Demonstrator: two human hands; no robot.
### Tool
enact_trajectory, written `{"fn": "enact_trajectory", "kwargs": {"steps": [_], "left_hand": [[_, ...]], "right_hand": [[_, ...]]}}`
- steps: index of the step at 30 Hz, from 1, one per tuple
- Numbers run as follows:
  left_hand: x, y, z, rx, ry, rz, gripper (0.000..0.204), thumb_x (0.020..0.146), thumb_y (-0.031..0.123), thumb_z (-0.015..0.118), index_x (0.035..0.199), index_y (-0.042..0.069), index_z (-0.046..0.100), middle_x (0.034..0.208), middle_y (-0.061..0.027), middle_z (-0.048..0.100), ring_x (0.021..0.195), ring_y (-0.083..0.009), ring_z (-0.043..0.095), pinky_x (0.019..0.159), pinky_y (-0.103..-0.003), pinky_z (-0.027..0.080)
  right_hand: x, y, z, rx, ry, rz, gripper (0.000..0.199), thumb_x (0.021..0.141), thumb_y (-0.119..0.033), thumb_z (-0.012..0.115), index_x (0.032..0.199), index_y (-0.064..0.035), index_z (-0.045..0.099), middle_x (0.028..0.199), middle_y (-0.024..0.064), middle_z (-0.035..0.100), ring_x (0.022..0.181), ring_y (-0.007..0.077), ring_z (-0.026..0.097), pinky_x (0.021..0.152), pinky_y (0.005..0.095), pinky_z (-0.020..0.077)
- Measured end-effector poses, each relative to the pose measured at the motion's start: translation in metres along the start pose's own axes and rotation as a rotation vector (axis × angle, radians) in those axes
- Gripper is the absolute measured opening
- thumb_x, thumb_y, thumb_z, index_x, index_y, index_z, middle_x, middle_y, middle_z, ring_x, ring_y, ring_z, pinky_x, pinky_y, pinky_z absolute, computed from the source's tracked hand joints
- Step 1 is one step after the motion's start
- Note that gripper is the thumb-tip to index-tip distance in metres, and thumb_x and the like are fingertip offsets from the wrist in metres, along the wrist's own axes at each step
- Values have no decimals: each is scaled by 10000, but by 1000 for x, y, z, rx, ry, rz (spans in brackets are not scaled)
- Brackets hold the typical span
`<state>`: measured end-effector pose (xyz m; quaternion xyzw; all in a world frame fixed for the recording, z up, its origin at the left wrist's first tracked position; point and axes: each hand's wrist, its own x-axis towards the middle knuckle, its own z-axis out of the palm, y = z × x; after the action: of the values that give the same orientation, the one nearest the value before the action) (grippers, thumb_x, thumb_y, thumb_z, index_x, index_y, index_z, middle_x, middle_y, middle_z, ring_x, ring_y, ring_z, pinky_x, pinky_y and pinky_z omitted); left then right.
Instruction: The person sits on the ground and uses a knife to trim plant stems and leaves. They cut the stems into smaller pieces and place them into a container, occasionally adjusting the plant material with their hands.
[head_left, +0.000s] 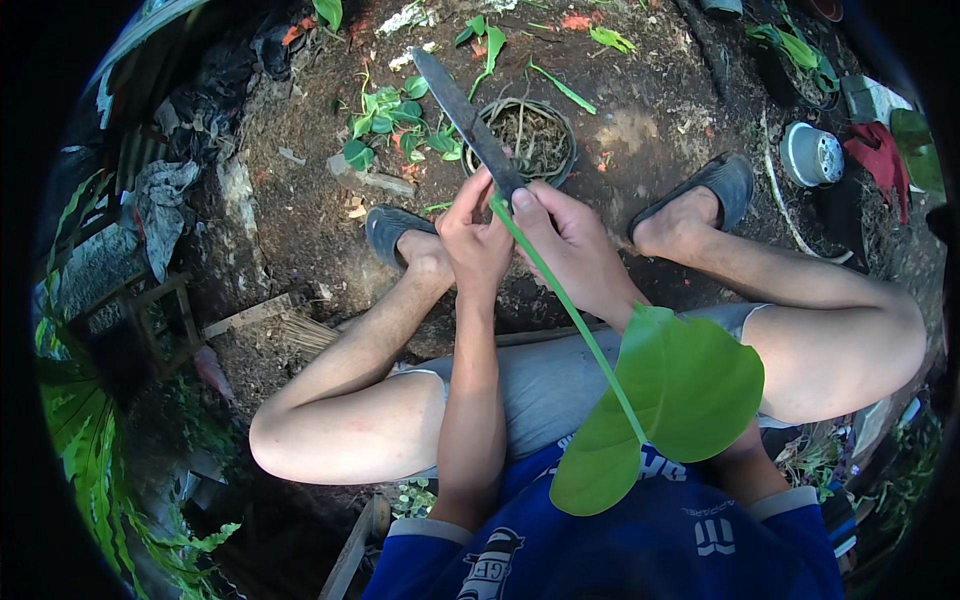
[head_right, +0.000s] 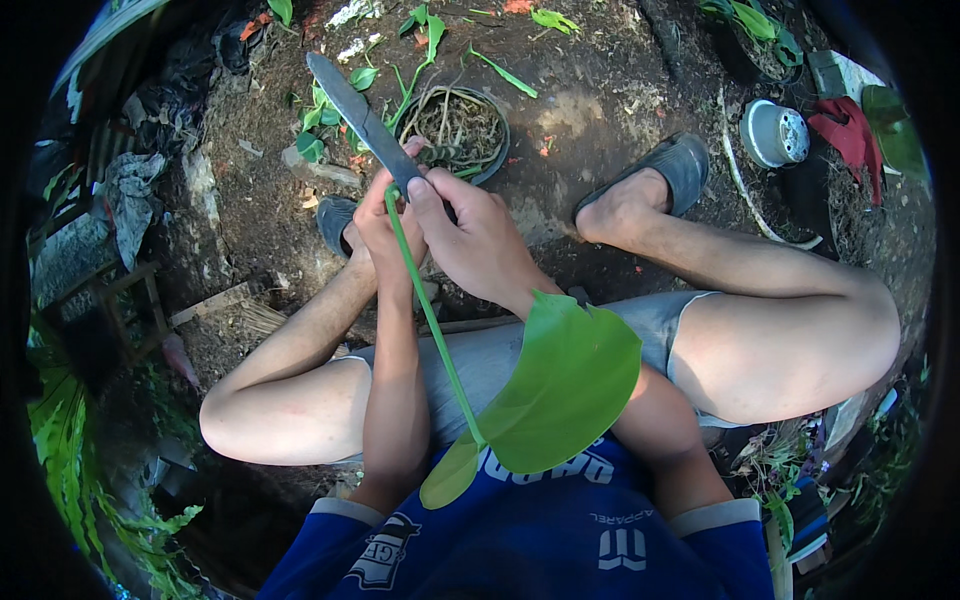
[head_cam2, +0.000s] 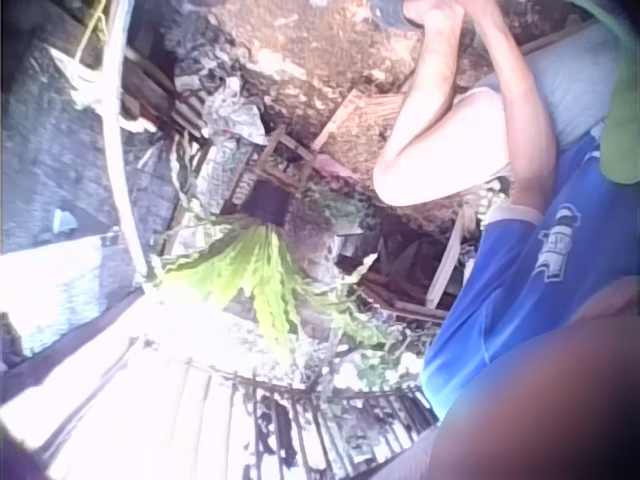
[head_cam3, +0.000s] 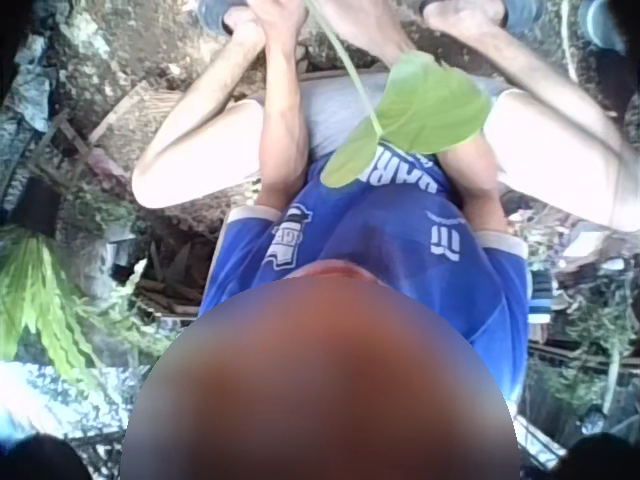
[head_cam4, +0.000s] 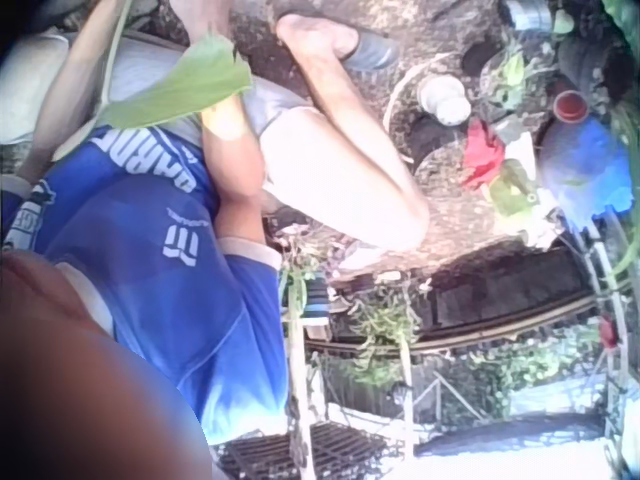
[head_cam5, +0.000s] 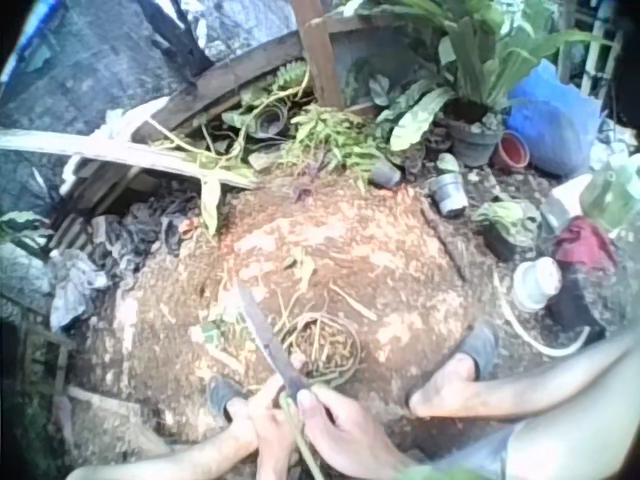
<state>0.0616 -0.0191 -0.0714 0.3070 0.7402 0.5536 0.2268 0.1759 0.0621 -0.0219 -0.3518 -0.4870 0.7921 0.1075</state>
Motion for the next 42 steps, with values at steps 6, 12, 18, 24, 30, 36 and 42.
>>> {"fn": "enact_trajectory", "kwargs": {"steps": [6,12,18,24,30,36,42], "left_hand": [[6,0,-3,-18,-67,-74,383,938,-57,639,1318,-29,684,1295,-133,724,1118,-169,686,984,-313,545],[9,2,0,-43,-56,-15,392,892,-113,672,1281,-67,696,1224,-127,757,1075,-143,700,947,-283,558],[12,4,-1,-13,-60,-17,399,884,-119,666,1275,-48,710,1206,-116,769,1079,-143,709,947,-278,556],[11,-1,-2,-23,-68,7,413,878,-112,675,1283,-38,711,1214,-133,769,1085,-158,721,943,-285,559],[19,-5,-1,19,-31,31,369,925,-74,664,1288,-29,709,1136,-117,779,1003,-132,720,873,-287,575],[43,-6,8,-30,15,48,314,989,-43,612,1292,-22,694,1106,-85,769,885,-76,654,745,-261,530],[65,-7,7,5,104,202,241,1064,61,586,1274,-3,685,1030,-79,762,904,-145,693,841,-307,548]], "right_hand": [[-5,2,4,-194,98,-62,288,1084,-285,553,1006,-20,635,643,99,607,582,124,584,556,363,443],[-10,5,8,-55,123,-75,297,1089,-290,550,989,-22,630,640,104,618,583,141,614,554,376,446],[-15,14,13,-22,102,25,291,1094,-274,548,955,-25,607,630,64,569,587,98,536,567,334,455],[-22,15,14,141,72,66,293,1105,-275,530,953,-34,599,677,20,585,619,73,517,561,317,435],[-12,9,14,348,-42,96,332,1134,-342,480,958,-70,552,669,-13,543,565,55,509,517,253,423],[11,-5,1,504,84,72,333,1148,-399,426,1040,-96,514,716,10,517,560,92,507,514,255,447],[18,-17,-17,352,267,41,328,1138,-404,452,1037,-101,526,718,10,536,566,103,526,514,257,459]]}}
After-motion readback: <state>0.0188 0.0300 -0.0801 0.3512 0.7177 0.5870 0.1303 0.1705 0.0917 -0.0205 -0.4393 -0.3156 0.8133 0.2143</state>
